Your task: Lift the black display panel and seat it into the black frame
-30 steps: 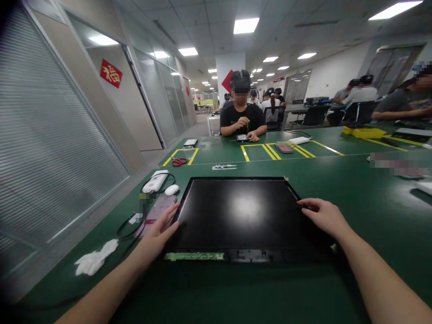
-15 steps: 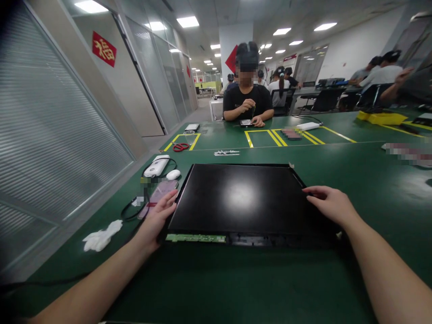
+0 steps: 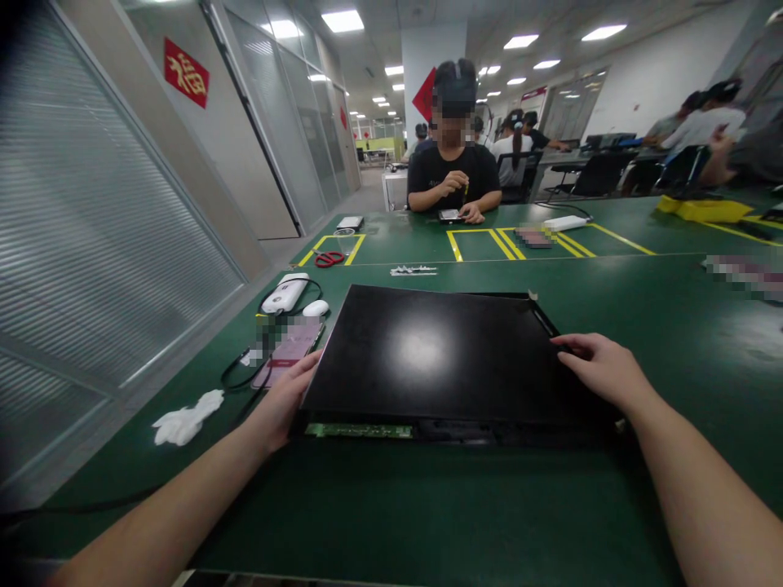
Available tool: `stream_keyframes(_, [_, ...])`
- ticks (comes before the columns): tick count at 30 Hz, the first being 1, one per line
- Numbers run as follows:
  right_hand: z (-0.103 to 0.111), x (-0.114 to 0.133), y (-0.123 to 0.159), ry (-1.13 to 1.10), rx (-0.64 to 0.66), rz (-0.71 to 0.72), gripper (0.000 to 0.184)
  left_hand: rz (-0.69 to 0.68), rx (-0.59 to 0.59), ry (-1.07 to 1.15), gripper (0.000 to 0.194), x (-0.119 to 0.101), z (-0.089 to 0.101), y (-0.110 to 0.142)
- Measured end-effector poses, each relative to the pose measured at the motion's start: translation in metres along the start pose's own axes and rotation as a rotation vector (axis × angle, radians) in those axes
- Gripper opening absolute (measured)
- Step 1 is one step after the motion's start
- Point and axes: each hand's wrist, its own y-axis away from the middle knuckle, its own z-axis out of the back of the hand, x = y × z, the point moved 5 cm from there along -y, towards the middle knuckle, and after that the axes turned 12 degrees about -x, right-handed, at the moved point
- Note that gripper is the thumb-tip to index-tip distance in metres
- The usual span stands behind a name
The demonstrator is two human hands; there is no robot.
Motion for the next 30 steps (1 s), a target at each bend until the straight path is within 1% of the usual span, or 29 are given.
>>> stream_keyframes(2, [0.0, 0.002, 0.001, 0.011, 0.003, 0.008, 0.041, -0.011, 0.024, -0.047, 0.064, -0.001, -0.001, 0.001])
stream_keyframes(7, [0.002, 0.009, 0.003, 0.045, 0.004, 0.012, 0.04, -0.043, 0.043, -0.064, 0.061, -0.005, -0.002, 0.003])
stream_keyframes(11, [0.002, 0.012, 0.004, 0.057, 0.015, 0.013, 0.04, -0.037, -0.004, -0.064, 0.047, -0.006, -0.002, 0.002])
stream_keyframes(12, [0.002, 0.012, 0.004, 0.056, 0.014, 0.017, 0.04, -0.054, -0.008, -0.065, 0.044, -0.007, -0.001, 0.001])
stream_keyframes(14, [0.002, 0.013, 0.005, 0.059, 0.013, 0.02, 0.041, -0.119, 0.037, -0.092, 0.041, -0.01, -0.002, 0.001])
stream_keyframes(17, [0.002, 0.015, 0.005, 0.071, 0.029, 0.019, 0.042, -0.199, 0.132, -0.171, 0.049, -0.012, -0.004, 0.004])
stream_keyframes(19, [0.002, 0.016, 0.006, 0.076, 0.034, 0.02, 0.043, -0.206, 0.152, -0.209, 0.061, -0.01, -0.002, 0.005])
stream_keyframes(21, [0.003, 0.016, 0.006, 0.08, 0.032, 0.022, 0.043, -0.206, 0.164, -0.224, 0.067, -0.009, -0.001, 0.005])
stream_keyframes(26, [0.003, 0.015, 0.005, 0.068, 0.019, 0.026, 0.042, -0.214, 0.229, -0.211, 0.065, -0.008, -0.002, 0.004])
stream_keyframes(30, [0.003, 0.011, 0.003, 0.038, -0.038, -0.009, 0.04, -0.207, 0.264, -0.187, 0.067, -0.007, -0.004, 0.004])
